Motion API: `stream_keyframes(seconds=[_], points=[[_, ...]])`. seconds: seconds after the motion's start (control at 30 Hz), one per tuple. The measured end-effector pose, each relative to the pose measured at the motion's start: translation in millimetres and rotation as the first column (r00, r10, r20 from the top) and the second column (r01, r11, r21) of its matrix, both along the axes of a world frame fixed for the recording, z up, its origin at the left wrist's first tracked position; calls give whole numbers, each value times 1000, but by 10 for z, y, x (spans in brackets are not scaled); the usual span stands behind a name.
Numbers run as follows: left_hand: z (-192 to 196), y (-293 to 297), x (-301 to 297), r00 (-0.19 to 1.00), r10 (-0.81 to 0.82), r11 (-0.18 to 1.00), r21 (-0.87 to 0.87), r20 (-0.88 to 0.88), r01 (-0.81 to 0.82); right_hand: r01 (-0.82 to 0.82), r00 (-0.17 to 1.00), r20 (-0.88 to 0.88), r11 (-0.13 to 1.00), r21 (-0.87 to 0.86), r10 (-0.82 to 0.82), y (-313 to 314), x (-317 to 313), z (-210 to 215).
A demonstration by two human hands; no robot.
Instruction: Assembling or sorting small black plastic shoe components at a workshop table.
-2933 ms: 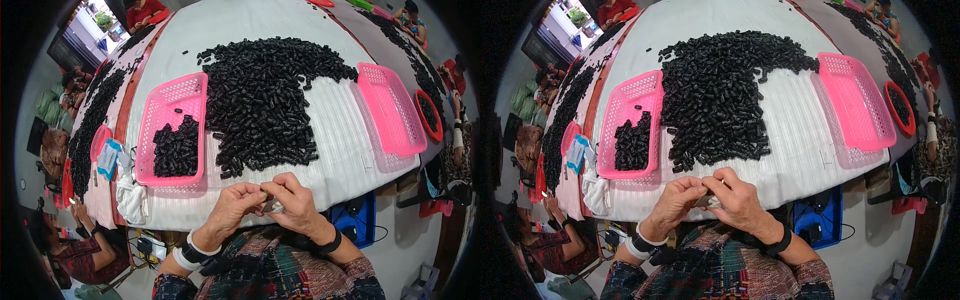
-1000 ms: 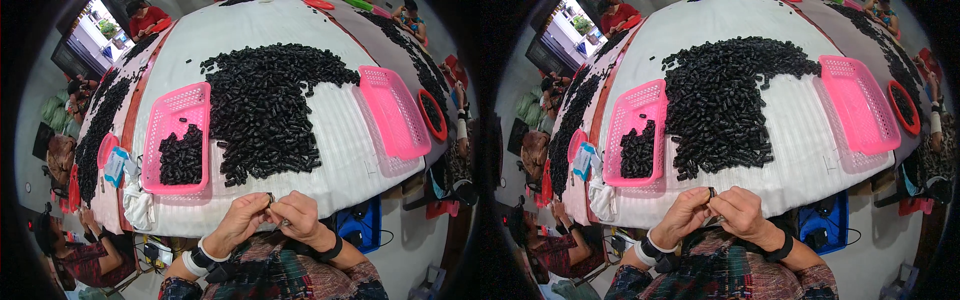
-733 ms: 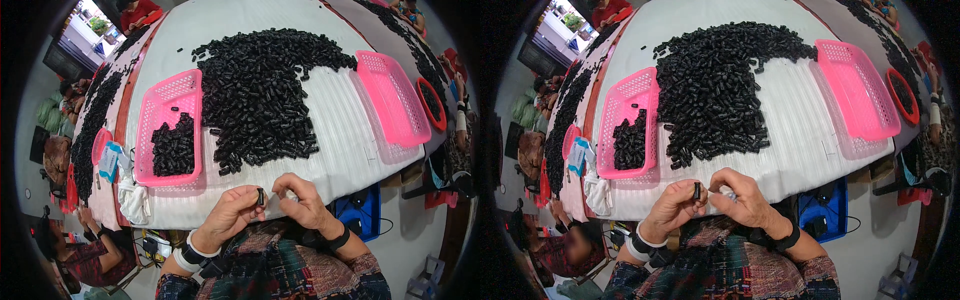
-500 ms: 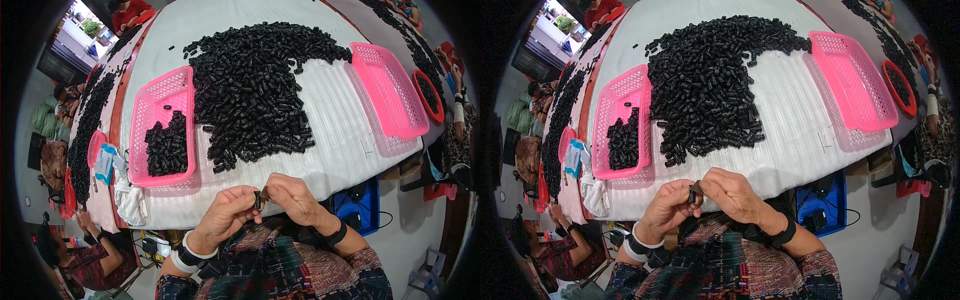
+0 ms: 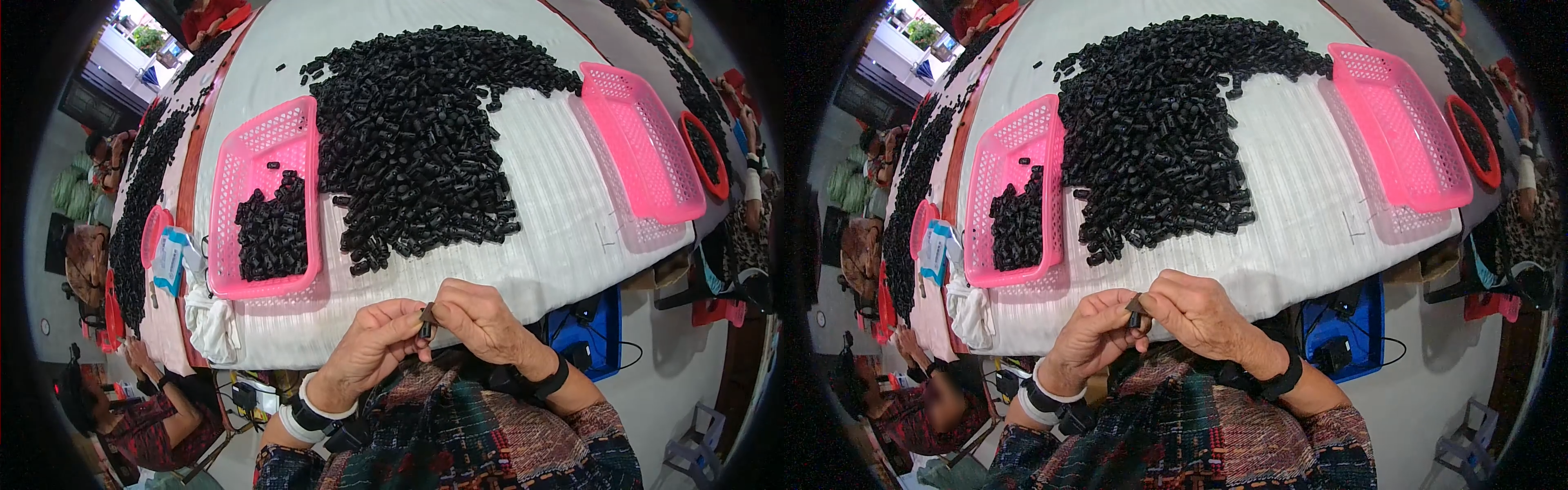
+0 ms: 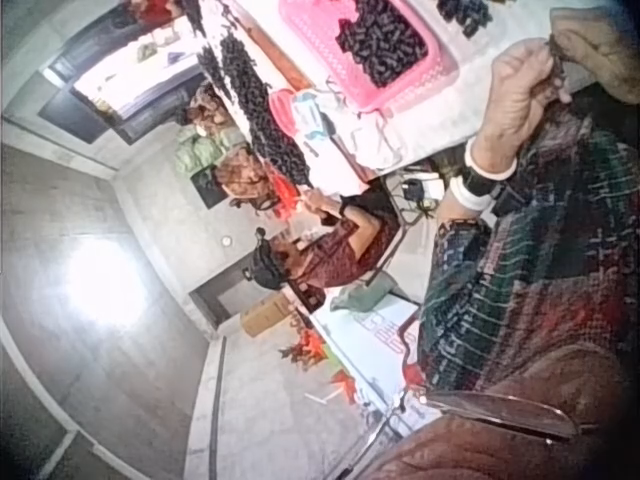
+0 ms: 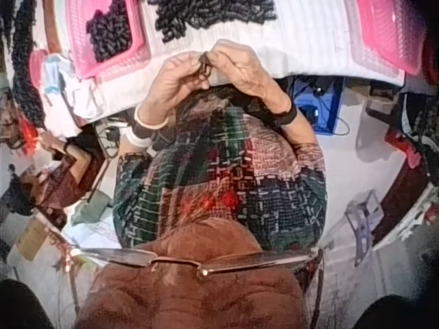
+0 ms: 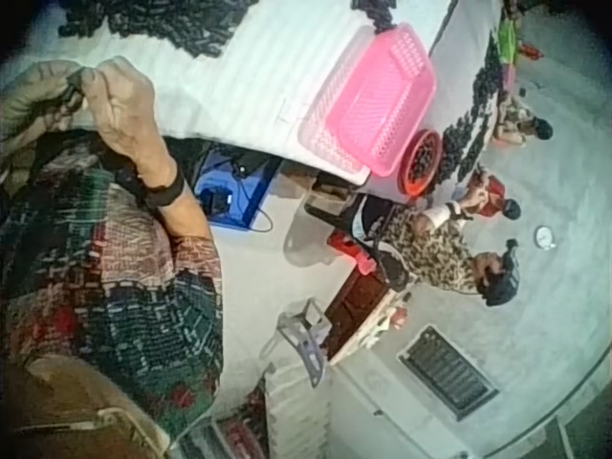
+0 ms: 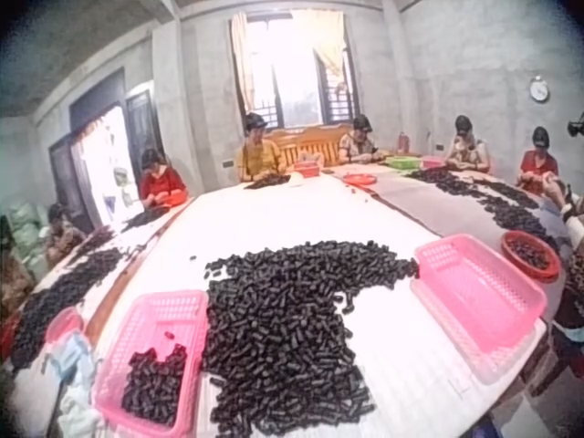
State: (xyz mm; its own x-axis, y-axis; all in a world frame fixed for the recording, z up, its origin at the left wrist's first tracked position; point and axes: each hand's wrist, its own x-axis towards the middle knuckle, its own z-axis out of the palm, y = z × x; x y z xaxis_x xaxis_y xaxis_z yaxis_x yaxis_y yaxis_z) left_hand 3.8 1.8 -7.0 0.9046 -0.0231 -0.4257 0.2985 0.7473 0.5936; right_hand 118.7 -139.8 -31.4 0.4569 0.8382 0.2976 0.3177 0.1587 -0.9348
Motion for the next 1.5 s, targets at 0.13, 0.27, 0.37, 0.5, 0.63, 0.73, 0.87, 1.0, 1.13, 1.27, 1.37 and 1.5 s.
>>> stream_keyframes(seconds=[0.13,0.27,0.37,0.5,0.63,0.73,0.87,1.0,1.13,1.27,1.37,1.5], points=[[-13,34,-24,1000,25,999,33,-5,-25,-20,998,60,998,-60,24,9,6,7],[-51,17,-3,994,39,999,28,-101,-37,-52,997,48,994,-94,56,-29,-25,8],[-216,82,-20,999,44,998,-38,-31,-45,10,994,111,997,74,-18,-84,21,64],[-104,13,-27,998,27,999,-41,-62,-30,228,897,374,972,61,-234,-35,-109,207],[-31,-27,-27,999,9,1000,-16,-33,-10,206,905,370,977,55,-212,9,-172,147],[-15,-12,-57,1000,-17,1000,-8,-12,17,173,921,344,983,67,-185,-3,-159,185],[16,3,-71,999,-14,1000,26,-32,15,162,908,370,979,122,-196,14,-137,149],[111,29,-89,999,-13,998,59,-50,16,133,935,314,983,125,-166,19,-133,165],[226,200,-159,987,161,979,133,-30,-155,139,938,308,987,86,-159,-45,-125,205],[316,606,-226,898,437,884,163,46,-439,272,942,195,962,42,-274,-98,-61,197],[377,871,-220,827,561,819,134,10,-557,321,919,233,947,22,-317,-123,-32,98],[306,1174,-314,772,634,771,99,-41,-629,357,888,335,931,-69,-316,-82,-8,-23]])
